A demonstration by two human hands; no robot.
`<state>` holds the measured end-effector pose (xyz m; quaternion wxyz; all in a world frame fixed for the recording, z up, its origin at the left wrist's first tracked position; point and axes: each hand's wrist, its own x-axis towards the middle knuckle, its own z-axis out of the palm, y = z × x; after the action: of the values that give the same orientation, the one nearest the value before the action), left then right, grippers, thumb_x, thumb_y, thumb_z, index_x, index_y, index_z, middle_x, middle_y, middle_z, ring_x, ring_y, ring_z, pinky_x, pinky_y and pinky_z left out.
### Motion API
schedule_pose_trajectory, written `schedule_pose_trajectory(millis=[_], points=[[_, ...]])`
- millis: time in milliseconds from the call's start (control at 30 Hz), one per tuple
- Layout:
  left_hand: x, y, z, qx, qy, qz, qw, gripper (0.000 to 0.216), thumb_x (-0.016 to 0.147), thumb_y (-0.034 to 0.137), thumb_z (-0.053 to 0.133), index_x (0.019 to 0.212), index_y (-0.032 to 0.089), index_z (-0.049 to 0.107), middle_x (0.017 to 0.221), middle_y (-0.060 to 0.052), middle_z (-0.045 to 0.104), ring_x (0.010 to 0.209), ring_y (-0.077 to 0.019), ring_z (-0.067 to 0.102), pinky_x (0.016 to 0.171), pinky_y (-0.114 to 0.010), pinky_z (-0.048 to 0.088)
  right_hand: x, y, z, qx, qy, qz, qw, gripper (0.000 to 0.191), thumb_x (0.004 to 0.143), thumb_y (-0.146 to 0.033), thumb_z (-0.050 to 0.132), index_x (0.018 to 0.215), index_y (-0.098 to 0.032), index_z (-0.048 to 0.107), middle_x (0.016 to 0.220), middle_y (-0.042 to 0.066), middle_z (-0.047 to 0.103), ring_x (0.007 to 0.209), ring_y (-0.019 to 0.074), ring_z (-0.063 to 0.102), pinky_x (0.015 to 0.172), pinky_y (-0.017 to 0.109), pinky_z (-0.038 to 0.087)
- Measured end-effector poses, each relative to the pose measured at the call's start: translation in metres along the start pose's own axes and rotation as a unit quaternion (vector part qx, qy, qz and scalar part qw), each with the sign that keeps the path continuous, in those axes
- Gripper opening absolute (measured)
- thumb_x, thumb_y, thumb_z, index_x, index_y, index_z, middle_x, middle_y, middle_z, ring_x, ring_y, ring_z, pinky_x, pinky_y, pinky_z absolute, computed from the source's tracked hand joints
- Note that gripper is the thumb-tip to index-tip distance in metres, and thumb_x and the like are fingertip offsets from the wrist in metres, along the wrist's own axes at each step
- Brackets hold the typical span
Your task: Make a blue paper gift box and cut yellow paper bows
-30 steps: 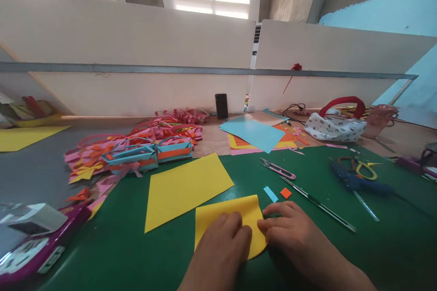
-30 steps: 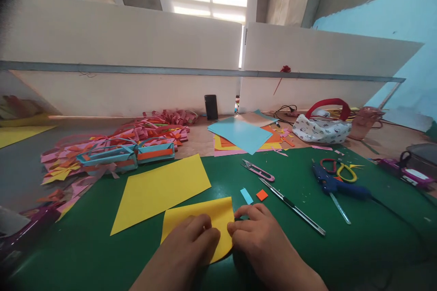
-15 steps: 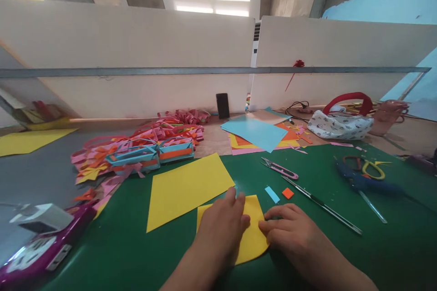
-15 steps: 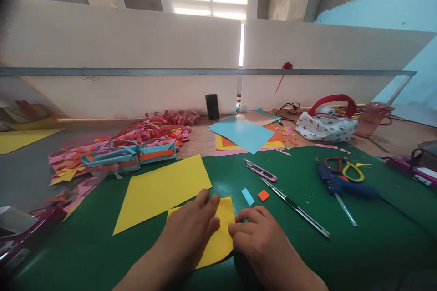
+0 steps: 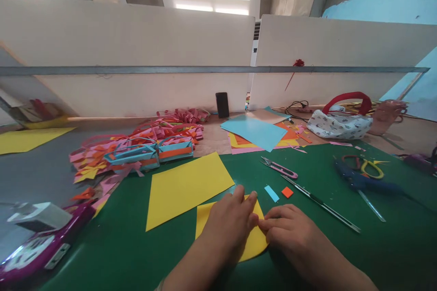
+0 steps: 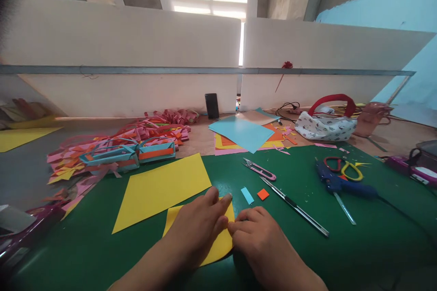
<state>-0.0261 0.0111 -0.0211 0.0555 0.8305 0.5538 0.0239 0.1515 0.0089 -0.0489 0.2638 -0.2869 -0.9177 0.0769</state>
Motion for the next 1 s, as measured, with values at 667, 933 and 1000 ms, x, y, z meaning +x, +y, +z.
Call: schedule_pose_trajectory(millis=[667,933,1000], points=[[-0.059,-0.041,-0.001,0.081,0.023,-0.113,0.99,0.042,0.087,0.016,0.031,0.122,0.015,0.054,0.108,-0.011,0.062,0.091,-0.0252,0.056,0.074,-0.04,0.051,-0.003,-0.003,-0.005,-0.071,-0.026,0.012,0.997,0.024,0.083,-0.004,0.045,0.077,-0.024,0.056,0.092,-0.004,0.073,0.102,0.0234,0.062,0.095,0.045,0.029],[-0.081,-0.05,0.005,0.15,0.051,-0.101,0.982,0.036,0.085,0.015,0.037,0.11,0.013,0.064,0.103,-0.014,0.065,0.091,-0.0295,0.059,0.077,-0.048,0.05,-0.004,-0.001,-0.004,-0.047,-0.044,0.029,0.997,0.022,0.087,-0.008,0.044,0.08,-0.024,0.058,0.089,-0.004,0.072,0.098,0.0233,0.062,0.093,0.045,0.03],[-0.089,-0.055,0.007,0.15,0.095,-0.106,0.978,0.034,0.085,0.017,0.041,0.11,0.014,0.064,0.105,-0.014,0.065,0.092,-0.029,0.059,0.078,-0.045,0.05,-0.003,-0.001,-0.006,-0.036,-0.045,0.02,0.998,0.023,0.088,-0.008,0.043,0.08,-0.024,0.058,0.089,-0.003,0.071,0.096,0.0214,0.063,0.092,0.043,0.031]])
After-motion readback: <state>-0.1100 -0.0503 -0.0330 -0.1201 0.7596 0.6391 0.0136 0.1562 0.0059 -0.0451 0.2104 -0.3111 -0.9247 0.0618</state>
